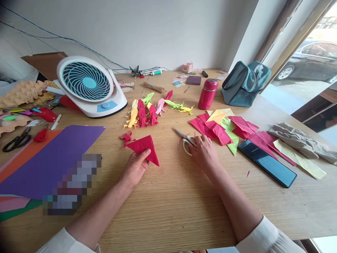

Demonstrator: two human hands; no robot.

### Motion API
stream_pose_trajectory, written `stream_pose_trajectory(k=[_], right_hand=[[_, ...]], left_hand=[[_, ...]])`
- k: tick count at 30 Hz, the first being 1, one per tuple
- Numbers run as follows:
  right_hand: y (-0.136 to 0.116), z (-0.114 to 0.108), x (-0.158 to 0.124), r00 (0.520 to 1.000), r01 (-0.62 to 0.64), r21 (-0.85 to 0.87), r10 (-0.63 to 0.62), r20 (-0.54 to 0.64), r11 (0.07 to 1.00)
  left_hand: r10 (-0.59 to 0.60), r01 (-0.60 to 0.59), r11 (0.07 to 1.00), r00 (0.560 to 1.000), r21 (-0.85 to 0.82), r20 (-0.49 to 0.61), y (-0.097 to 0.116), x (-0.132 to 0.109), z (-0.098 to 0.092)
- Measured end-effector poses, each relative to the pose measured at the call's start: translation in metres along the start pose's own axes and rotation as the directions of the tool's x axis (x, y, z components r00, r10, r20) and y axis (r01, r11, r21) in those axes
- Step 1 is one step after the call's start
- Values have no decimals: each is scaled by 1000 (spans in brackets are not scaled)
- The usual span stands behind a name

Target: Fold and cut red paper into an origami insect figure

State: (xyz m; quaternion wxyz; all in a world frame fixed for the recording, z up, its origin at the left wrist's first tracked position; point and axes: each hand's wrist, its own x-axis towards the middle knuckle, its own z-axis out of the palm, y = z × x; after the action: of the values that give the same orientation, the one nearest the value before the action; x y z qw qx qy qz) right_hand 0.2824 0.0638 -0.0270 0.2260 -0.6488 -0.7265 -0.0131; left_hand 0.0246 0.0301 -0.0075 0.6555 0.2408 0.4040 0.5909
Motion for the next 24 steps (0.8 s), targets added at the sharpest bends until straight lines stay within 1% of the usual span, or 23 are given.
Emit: stream_pose_trajectory(k=[2, 4, 7, 9, 10, 11, 12, 13, 15, 16, 17, 19, 22, 24], right_hand=[[1, -1, -1, 998, 1, -81, 4, 60, 997], [-2, -4, -2, 996, 12, -138, 1, 93, 990], [-10, -7, -2, 992, 10, -133, 8, 128, 991], [-18, -8, -4, 992, 21, -15, -19, 127, 1000], [-24, -10, -6, 992, 33, 91, -44, 121, 995], [-30, -12, -9, 990, 46, 229, -75, 120, 972], [-38, -14, -13, 985, 30, 371, -89, 145, 928], [-46, -17, -17, 982, -25, 486, -70, 175, 874], [-63, -24, -26, 952, -143, 641, -72, 297, 754], [-70, -27, -31, 930, -195, 694, -95, 356, 693], [-76, -30, -35, 915, -243, 726, -97, 392, 644], [-85, -34, -40, 893, -304, 745, -95, 440, 594], [-90, -39, -42, 869, -329, 751, -127, 478, 572], [-91, -41, -42, 853, -329, 758, -167, 494, 563]], left_hand=[[6, -6, 1000, 1000, -4, 4, 0, 0, 0], [14, -14, 1000, 1000, -8, 2, 0, 0, -1], [31, -31, 999, 1000, -15, -6, 1, 0, -1], [41, -41, 999, 999, -20, -13, 3, 0, -1], [45, -46, 999, 999, -23, -14, 3, -1, -1], [48, -48, 998, 999, -27, -11, 4, -1, 0], [48, -48, 998, 999, -32, -5, 5, -1, 0], [45, -45, 998, 999, -40, 4, 6, -2, 1], [36, -33, 998, 999, -59, 36, 7, -4, 2], [31, -27, 997, 998, -70, 55, 8, -6, 3], [28, -22, 996, 997, -81, 74, 8, -7, 3], [23, -11, 995, 994, -101, 110, 10, -11, 4], [2, 15, 992, 991, -124, 133, 12, -14, 5], [-19, 37, 990, 991, -135, 129, 14, -16, 6]])
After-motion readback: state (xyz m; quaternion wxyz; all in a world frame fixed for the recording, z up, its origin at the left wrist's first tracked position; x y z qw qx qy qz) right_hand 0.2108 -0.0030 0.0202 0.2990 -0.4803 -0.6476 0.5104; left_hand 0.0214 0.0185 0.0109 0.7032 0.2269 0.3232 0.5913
